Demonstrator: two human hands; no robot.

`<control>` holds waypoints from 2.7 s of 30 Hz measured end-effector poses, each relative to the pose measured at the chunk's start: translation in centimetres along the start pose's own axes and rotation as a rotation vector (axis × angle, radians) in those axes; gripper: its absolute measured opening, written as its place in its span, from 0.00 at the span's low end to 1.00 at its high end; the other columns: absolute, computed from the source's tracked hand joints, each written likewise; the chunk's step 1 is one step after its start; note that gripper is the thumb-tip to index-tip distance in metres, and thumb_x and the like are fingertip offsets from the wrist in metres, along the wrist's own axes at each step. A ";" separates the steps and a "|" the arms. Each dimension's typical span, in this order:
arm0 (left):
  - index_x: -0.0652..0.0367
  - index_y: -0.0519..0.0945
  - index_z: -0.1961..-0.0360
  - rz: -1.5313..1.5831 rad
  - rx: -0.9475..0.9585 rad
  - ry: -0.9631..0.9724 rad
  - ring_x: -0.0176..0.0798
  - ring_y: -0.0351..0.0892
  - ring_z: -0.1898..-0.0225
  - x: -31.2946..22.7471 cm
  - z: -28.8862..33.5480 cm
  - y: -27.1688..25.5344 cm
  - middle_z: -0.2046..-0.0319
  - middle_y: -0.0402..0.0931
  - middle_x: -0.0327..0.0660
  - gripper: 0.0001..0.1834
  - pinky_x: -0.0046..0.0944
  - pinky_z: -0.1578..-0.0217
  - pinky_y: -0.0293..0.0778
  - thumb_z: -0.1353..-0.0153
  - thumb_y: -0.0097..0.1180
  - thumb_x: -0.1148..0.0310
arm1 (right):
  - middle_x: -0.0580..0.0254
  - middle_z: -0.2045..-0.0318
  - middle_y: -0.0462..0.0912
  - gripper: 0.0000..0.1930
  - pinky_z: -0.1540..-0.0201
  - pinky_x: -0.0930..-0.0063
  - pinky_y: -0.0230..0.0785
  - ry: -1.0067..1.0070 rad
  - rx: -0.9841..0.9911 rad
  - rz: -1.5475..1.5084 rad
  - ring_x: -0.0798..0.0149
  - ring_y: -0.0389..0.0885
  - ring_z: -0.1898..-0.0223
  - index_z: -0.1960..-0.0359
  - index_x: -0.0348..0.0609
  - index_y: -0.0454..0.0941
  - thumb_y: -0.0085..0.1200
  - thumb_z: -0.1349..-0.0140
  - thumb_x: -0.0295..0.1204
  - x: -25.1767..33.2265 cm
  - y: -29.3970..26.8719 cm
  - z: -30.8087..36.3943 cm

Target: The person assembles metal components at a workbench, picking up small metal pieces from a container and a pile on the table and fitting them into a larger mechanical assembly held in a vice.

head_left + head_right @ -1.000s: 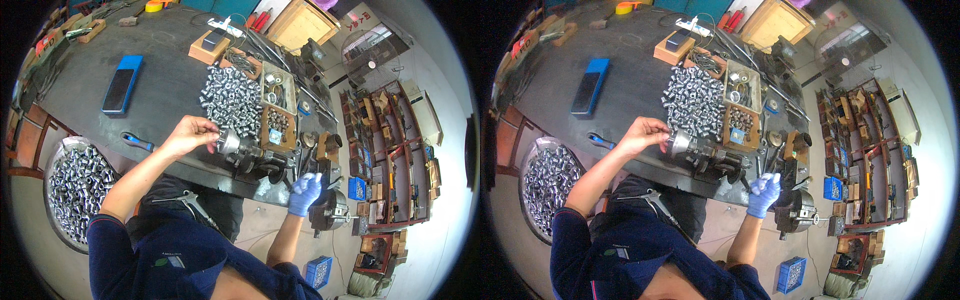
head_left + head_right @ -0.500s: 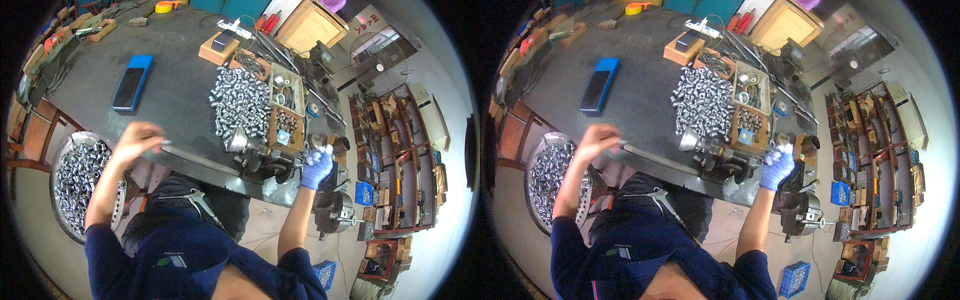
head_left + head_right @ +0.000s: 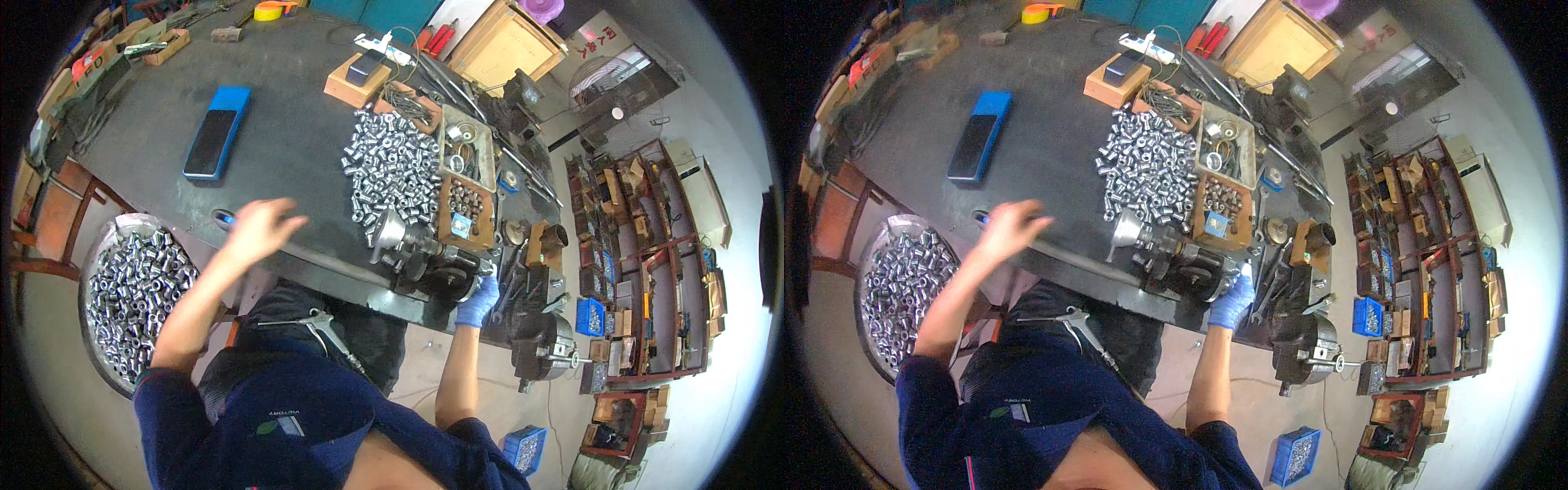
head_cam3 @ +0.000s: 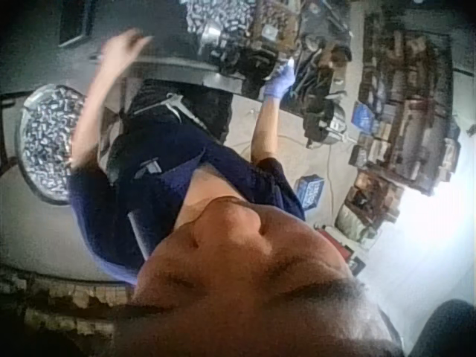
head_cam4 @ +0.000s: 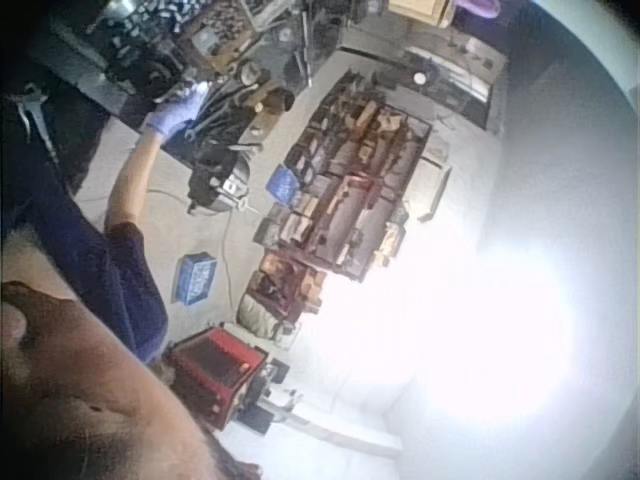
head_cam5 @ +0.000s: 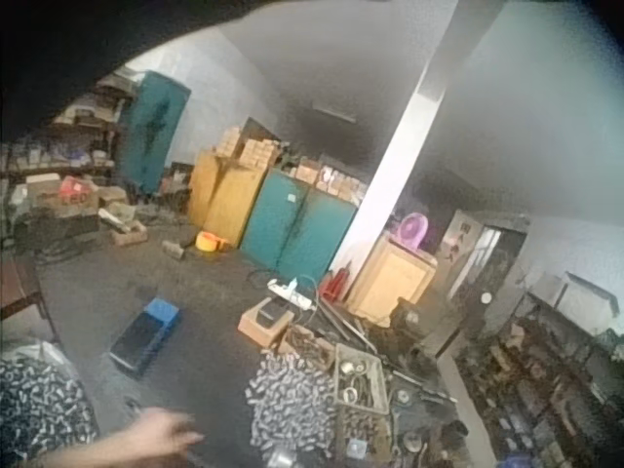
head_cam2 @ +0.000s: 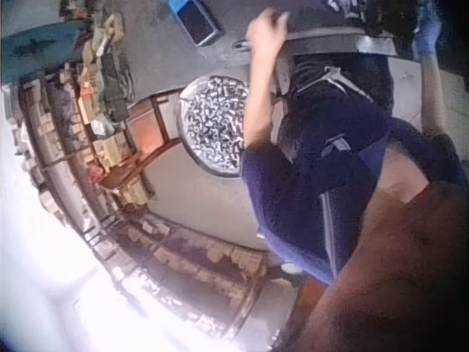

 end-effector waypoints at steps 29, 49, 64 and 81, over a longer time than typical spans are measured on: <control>0.63 0.70 0.68 0.892 0.370 -0.093 0.27 0.72 0.76 -2.8 -4.1 8.3 0.79 0.72 0.36 0.09 0.27 0.77 0.67 0.51 0.55 0.79 | 0.71 0.80 0.75 0.13 0.87 0.90 0.56 0.182 0.090 -0.181 0.78 0.67 0.86 0.76 0.48 0.72 0.47 0.41 0.42 0.8 0.0 3.1; 0.68 0.78 0.65 0.890 0.337 0.191 0.32 0.77 0.66 -8.1 -3.6 3.0 0.70 0.79 0.44 0.12 0.32 0.61 0.71 0.55 0.59 0.81 | 0.65 0.92 0.67 0.25 0.93 0.84 0.48 0.063 0.267 -0.201 0.74 0.57 0.94 0.79 0.39 0.75 0.39 0.38 0.49 6.7 1.9 6.0; 0.66 0.79 0.66 0.917 0.236 0.269 0.30 0.76 0.67 -7.8 -3.8 3.7 0.71 0.79 0.42 0.12 0.32 0.63 0.72 0.55 0.62 0.78 | 0.64 0.81 0.74 0.17 0.80 0.78 0.65 -0.054 0.144 -0.033 0.68 0.70 0.84 0.66 0.41 0.73 0.45 0.40 0.44 -0.1 0.9 -6.2; 0.71 0.77 0.72 1.016 0.407 0.067 0.31 0.75 0.78 -7.5 -3.9 5.1 0.79 0.75 0.41 0.12 0.30 0.75 0.72 0.42 0.53 0.69 | 0.71 0.89 0.68 0.14 0.91 0.84 0.52 0.003 0.196 -0.032 0.77 0.63 0.90 0.78 0.46 0.71 0.47 0.39 0.40 6.7 7.5 -3.5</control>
Point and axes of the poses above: each hand's wrist, its own z-axis away from the middle knuckle, its own y-axis out of the palm, x = y × z, the point moved 5 cm from there along -z, towards the middle knuckle
